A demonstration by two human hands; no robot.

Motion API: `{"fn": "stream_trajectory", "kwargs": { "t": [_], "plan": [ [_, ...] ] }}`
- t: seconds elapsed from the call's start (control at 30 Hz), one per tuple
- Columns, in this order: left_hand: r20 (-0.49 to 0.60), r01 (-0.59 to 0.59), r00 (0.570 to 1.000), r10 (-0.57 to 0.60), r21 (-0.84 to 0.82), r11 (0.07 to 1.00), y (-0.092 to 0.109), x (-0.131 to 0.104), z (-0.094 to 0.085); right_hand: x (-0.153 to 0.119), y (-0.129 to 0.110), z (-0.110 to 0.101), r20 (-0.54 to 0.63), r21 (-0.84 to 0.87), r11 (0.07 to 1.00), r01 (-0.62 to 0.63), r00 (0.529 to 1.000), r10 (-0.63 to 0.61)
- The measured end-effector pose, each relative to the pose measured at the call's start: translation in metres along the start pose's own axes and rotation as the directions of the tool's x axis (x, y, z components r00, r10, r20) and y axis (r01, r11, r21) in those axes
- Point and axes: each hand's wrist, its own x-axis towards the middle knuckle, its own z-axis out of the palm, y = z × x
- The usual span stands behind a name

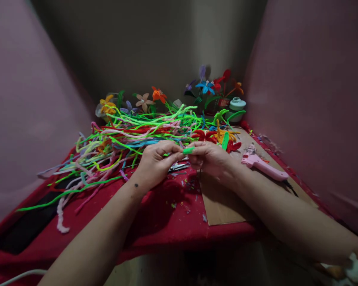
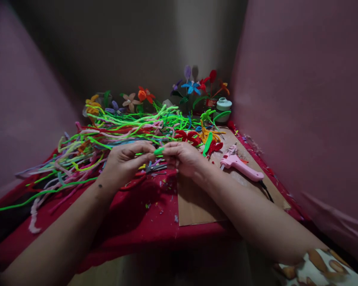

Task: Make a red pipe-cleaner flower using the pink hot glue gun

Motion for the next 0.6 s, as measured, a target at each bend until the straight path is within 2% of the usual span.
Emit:
{"fn": "stream_trajectory", "kwargs": {
  "t": [0.07,0.1,0.17,0.23,0.27,0.3,0.37,0.43,0.47,0.5,0.53,0.57,0.6],
  "plan": [
    [-0.126,0.138,0.981,-0.147,-0.076,0.987,-0.001,-0.001,0.005,0.000,0.010,0.007,-0.063,0.165,0.985,0.049,0.997,-0.039],
    [-0.174,0.190,0.964,-0.201,-0.078,0.979,-0.003,-0.001,0.008,-0.001,0.015,0.011,-0.114,0.178,0.980,0.087,0.991,-0.068],
    [-0.244,0.236,0.943,-0.227,0.005,0.972,-0.006,-0.001,0.014,-0.004,0.022,0.017,-0.200,0.049,0.980,0.193,0.963,-0.179],
    [-0.285,0.199,0.947,-0.145,0.170,0.965,-0.010,-0.002,0.019,-0.009,0.024,0.020,-0.231,-0.239,0.923,0.303,0.905,-0.357],
    [-0.290,0.152,0.954,-0.073,0.262,0.953,-0.012,-0.002,0.020,-0.011,0.024,0.020,-0.213,-0.415,0.842,0.345,0.863,-0.458],
    [-0.281,0.095,0.960,0.007,0.348,0.933,-0.013,-0.002,0.021,-0.012,0.023,0.019,-0.165,-0.588,0.720,0.369,0.817,-0.553],
    [-0.218,-0.017,0.965,0.144,0.500,0.866,-0.015,-0.003,0.022,-0.015,0.021,0.015,0.005,-0.853,0.381,0.356,0.736,-0.677],
    [-0.110,-0.112,0.968,0.224,0.608,0.786,-0.018,-0.002,0.022,-0.016,0.019,0.011,0.187,-0.955,0.041,0.294,0.702,-0.687],
    [-0.047,-0.156,0.970,0.240,0.638,0.754,-0.018,-0.002,0.021,-0.015,0.017,0.009,0.247,-0.961,-0.079,0.264,0.698,-0.672],
    [0.010,-0.194,0.969,0.248,0.653,0.732,-0.019,-0.001,0.020,-0.015,0.016,0.008,0.279,-0.959,-0.153,0.239,0.696,-0.661],
    [0.058,-0.229,0.965,0.254,0.653,0.722,-0.020,0.000,0.019,-0.014,0.015,0.007,0.287,-0.957,-0.179,0.227,0.694,-0.660],
    [0.094,-0.259,0.961,0.260,0.640,0.723,-0.020,0.001,0.017,-0.014,0.013,0.006,0.271,-0.961,-0.153,0.229,0.692,-0.669],
    [0.120,-0.284,0.956,0.269,0.618,0.733,-0.020,0.001,0.015,-0.012,0.012,0.006,0.227,-0.966,-0.072,0.247,0.692,-0.685]
  ]
}}
